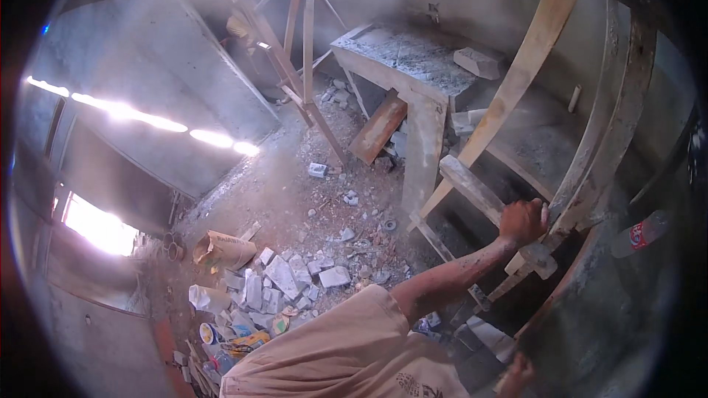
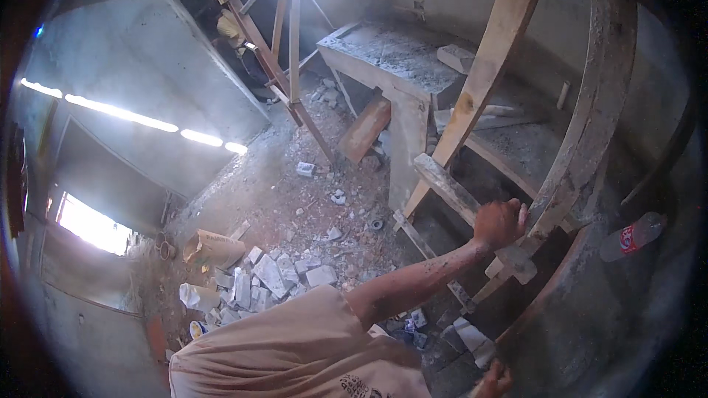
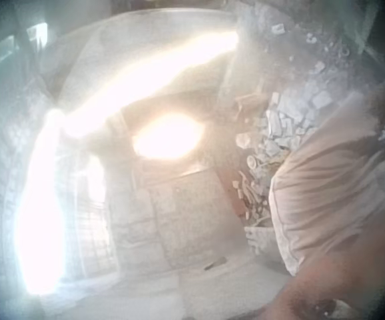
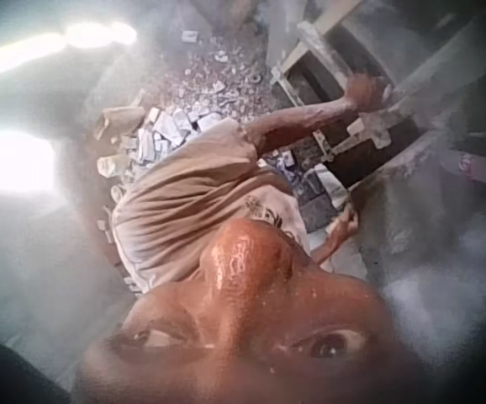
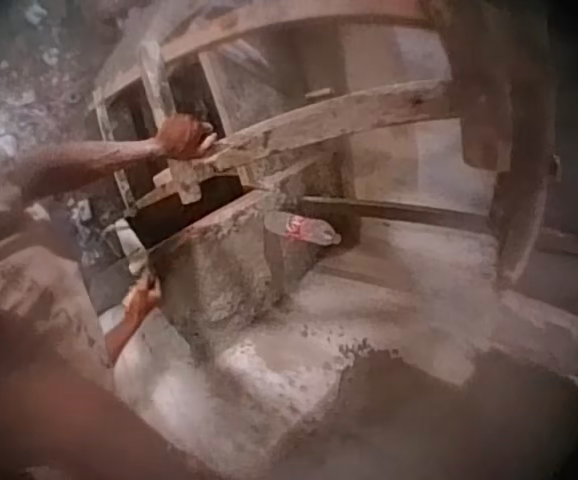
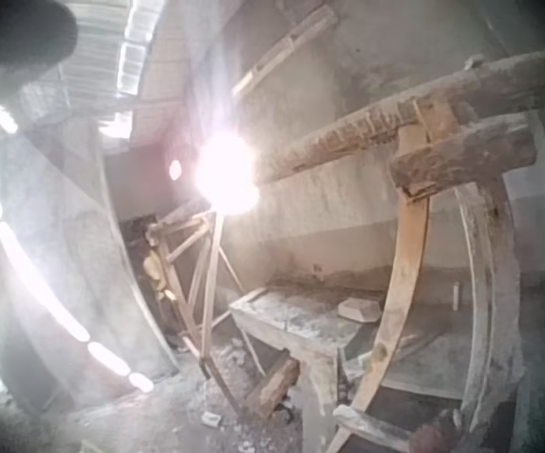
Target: The person applies wet cement to a wall using a trowel and smooths it with a straightedge. They repeatedly scoop cement from a wooden board, spread it on the wall, and level the surface. A plastic bottle is used to add water to the mix during the process.
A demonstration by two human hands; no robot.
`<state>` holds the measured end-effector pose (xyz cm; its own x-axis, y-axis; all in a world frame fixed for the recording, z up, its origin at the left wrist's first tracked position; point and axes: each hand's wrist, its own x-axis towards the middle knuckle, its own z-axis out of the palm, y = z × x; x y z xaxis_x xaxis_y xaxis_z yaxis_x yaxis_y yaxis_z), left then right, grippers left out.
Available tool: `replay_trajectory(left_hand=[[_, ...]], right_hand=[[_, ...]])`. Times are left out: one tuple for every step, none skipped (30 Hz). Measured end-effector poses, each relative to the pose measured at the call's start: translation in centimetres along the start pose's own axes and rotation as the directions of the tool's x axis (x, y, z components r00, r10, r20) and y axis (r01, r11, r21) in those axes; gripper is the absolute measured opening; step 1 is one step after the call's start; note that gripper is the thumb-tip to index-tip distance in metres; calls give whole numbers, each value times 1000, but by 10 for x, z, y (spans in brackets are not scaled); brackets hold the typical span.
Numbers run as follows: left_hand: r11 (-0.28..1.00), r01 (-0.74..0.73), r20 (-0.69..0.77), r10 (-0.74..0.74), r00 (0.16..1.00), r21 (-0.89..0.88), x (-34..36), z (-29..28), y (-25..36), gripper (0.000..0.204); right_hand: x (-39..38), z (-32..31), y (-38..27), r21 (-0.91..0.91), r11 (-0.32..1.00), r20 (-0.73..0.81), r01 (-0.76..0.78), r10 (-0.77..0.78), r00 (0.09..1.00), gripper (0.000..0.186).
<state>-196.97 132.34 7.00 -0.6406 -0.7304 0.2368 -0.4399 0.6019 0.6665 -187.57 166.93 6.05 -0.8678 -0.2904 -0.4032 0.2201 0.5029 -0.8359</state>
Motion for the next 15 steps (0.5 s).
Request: replay_trajectory(left_hand=[[1000,-13,1,13,1000,-17,2,2,0,33],[1000,-18,-12,18,1000,-17,4,5,-1,33],[1000,-10,-25,10,1000,-13,5,7,-6,33],[1000,-5,-33,4,999,-8,8,7,-13,34],[995,-98,-25,98,995,13,19,22,-12,35],[990,-108,51,104,993,89,18,21,-15,35],[965,-136,51,128,991,225,23,41,-30,35],[855,-157,70,140,988,495,24,52,-61,37],[919,-216,78,201,976,329,25,53,-42,36],[913,-182,-9,199,980,364,23,55,-49,39],[938,-160,30,159,987,309,25,42,-52,41],[926,-87,22,85,996,366,23,36,-48,42],[970,-80,-25,88,996,229,24,34,-39,42],[960,-17,43,5,999,278,21,23,-14,41],[963,-59,-74,81,994,263,18,26,-20,41]], right_hand=[[-4,-3,6,16,999,-23,-30,30,999,24],[-3,-13,15,32,999,-61,-40,41,997,24],[16,-33,57,17,1000,-94,-6,7,996,29],[42,-49,105,5,1000,-119,29,-28,992,34],[64,-68,152,10,998,-188,57,-54,981,39],[46,-87,86,-110,988,-160,-108,89,983,41],[45,-109,73,-192,976,-257,-106,55,965,40],[54,-128,77,-292,954,-321,-71,-28,947,40],[43,-159,85,-419,899,-414,-123,-68,908,40],[37,-173,87,-524,835,-443,-169,-98,891,40],[36,-187,57,-742,648,-220,-169,3,976,39],[24,-188,51,-740,637,-321,-216,-52,946,44],[14,-197,63,-733,665,-255,-145,-70,965,45],[8,-194,46,-741,636,-217,-215,76,973,44],[7,-187,28,-752,615,-141,-237,200,969,44]])
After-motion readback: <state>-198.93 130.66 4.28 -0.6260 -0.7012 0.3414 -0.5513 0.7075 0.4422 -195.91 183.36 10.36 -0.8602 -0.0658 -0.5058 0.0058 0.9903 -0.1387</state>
